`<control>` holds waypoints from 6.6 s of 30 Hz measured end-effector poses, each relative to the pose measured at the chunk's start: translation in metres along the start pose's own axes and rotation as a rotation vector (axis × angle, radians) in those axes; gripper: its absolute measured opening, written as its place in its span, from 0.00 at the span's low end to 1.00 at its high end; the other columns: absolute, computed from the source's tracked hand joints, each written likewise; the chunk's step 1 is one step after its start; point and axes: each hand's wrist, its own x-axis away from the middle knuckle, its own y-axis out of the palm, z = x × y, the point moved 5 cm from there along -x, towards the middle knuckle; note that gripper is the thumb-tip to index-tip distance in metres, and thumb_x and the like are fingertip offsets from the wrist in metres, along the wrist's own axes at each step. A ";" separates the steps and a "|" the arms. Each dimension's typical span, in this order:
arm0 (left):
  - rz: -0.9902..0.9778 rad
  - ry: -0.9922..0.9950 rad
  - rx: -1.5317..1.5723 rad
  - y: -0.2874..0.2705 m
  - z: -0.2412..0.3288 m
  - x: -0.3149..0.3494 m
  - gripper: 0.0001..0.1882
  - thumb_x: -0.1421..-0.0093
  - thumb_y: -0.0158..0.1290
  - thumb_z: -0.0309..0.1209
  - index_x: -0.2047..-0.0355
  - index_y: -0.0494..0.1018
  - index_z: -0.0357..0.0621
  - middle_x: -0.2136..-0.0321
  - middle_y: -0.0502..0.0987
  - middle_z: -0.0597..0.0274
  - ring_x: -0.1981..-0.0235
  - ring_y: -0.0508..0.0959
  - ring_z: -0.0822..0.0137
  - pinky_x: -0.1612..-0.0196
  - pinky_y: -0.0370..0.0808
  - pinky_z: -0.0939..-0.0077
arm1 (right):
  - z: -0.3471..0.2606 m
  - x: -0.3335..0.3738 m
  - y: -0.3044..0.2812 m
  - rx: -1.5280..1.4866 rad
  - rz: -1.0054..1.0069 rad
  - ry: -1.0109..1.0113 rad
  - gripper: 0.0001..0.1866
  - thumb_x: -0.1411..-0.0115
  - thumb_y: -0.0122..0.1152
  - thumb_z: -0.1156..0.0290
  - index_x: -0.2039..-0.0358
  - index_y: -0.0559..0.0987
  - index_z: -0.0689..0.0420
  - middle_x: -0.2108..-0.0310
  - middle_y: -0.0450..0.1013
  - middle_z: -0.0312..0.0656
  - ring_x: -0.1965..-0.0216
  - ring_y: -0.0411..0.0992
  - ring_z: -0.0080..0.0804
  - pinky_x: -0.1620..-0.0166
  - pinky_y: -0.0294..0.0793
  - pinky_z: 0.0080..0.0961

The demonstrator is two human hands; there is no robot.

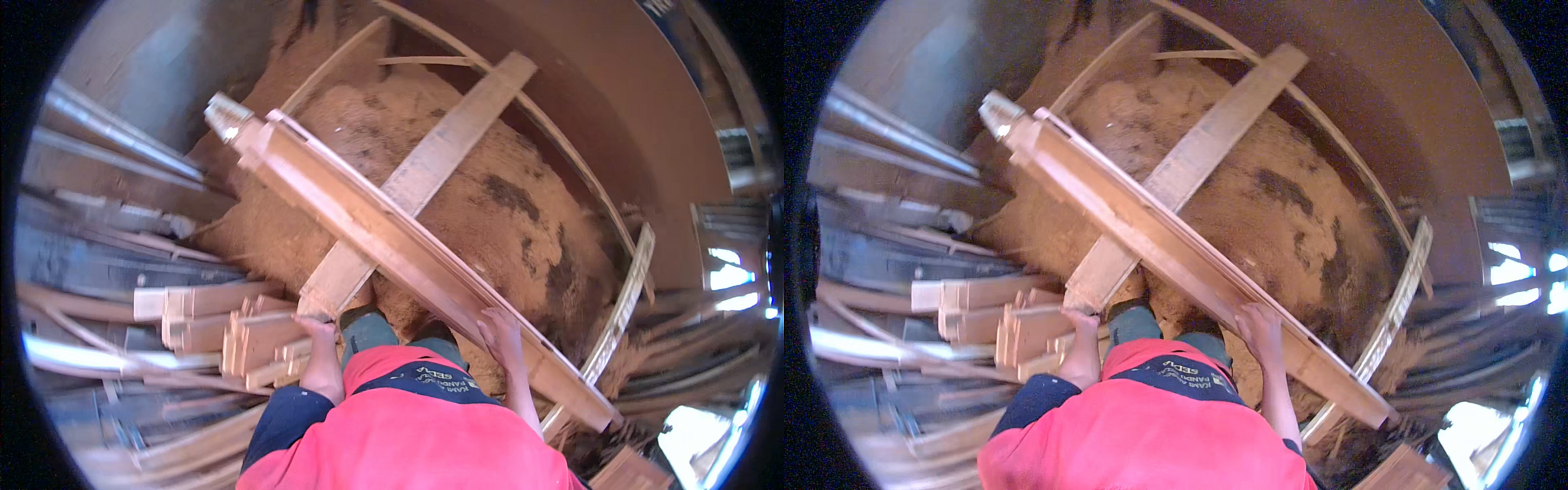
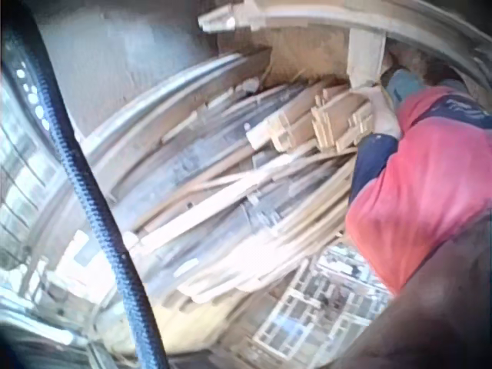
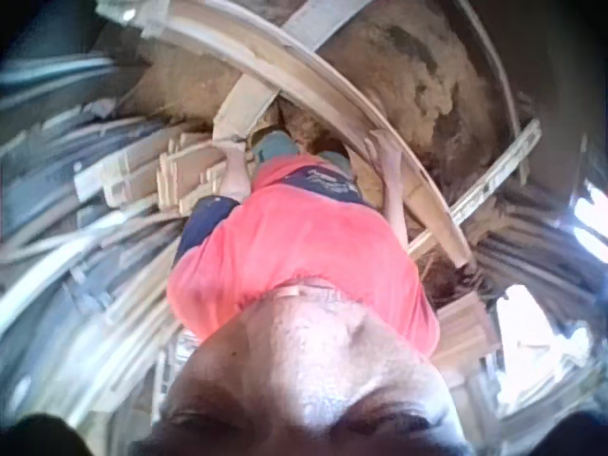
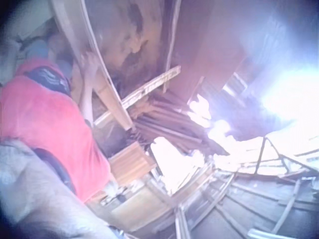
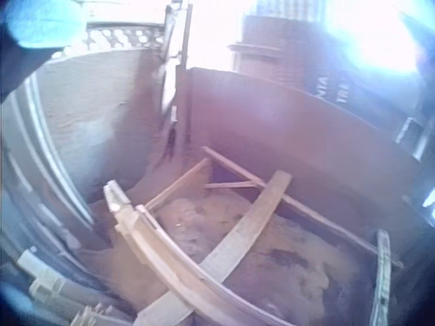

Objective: The person picks up, flips, and arranges various wood planks and door frames, sorting them and leaning them against a wall in a workshop.

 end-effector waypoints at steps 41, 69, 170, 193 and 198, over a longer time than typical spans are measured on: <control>0.396 0.499 -0.788 0.069 0.154 -0.073 0.27 0.36 0.42 0.39 0.55 0.75 0.21 0.54 0.79 0.39 0.56 0.77 0.49 0.50 0.72 0.52 | 0.083 -0.457 0.207 -0.907 0.085 0.823 0.32 0.29 0.44 0.43 0.35 0.67 0.54 0.47 0.73 0.43 0.52 0.74 0.31 0.54 0.78 0.29; 0.415 0.314 -0.521 0.001 0.100 -0.078 0.29 0.28 0.39 0.46 0.49 0.71 0.25 0.53 0.76 0.43 0.54 0.77 0.51 0.50 0.75 0.55 | 0.030 -0.549 0.270 -1.607 0.254 0.803 0.48 0.38 0.44 0.28 0.33 0.62 0.58 0.38 0.68 0.48 0.40 0.70 0.45 0.36 0.67 0.48; -1.080 -0.330 -1.637 0.036 -1.098 0.586 0.47 0.34 0.36 0.68 0.39 0.65 0.32 0.50 0.77 0.48 0.52 0.81 0.57 0.50 0.80 0.60 | 0.560 0.721 0.210 -1.913 1.941 1.744 0.37 0.33 0.33 0.39 0.39 0.69 0.56 0.42 0.70 0.47 0.42 0.69 0.49 0.39 0.67 0.47; -1.096 -0.283 -1.561 0.023 -1.112 0.622 0.45 0.31 0.29 0.66 0.35 0.58 0.35 0.42 0.70 0.46 0.45 0.76 0.55 0.44 0.77 0.59 | 0.580 0.765 0.194 -1.621 1.836 2.049 0.38 0.34 0.36 0.38 0.41 0.70 0.60 0.45 0.71 0.48 0.43 0.71 0.47 0.40 0.70 0.46; -1.191 -0.356 -1.807 0.035 -1.098 0.602 0.44 0.30 0.32 0.64 0.30 0.51 0.39 0.36 0.65 0.52 0.38 0.69 0.56 0.37 0.68 0.57 | 0.591 0.743 0.164 -1.618 1.895 2.111 0.35 0.36 0.48 0.41 0.50 0.72 0.65 0.57 0.74 0.46 0.55 0.75 0.41 0.49 0.75 0.42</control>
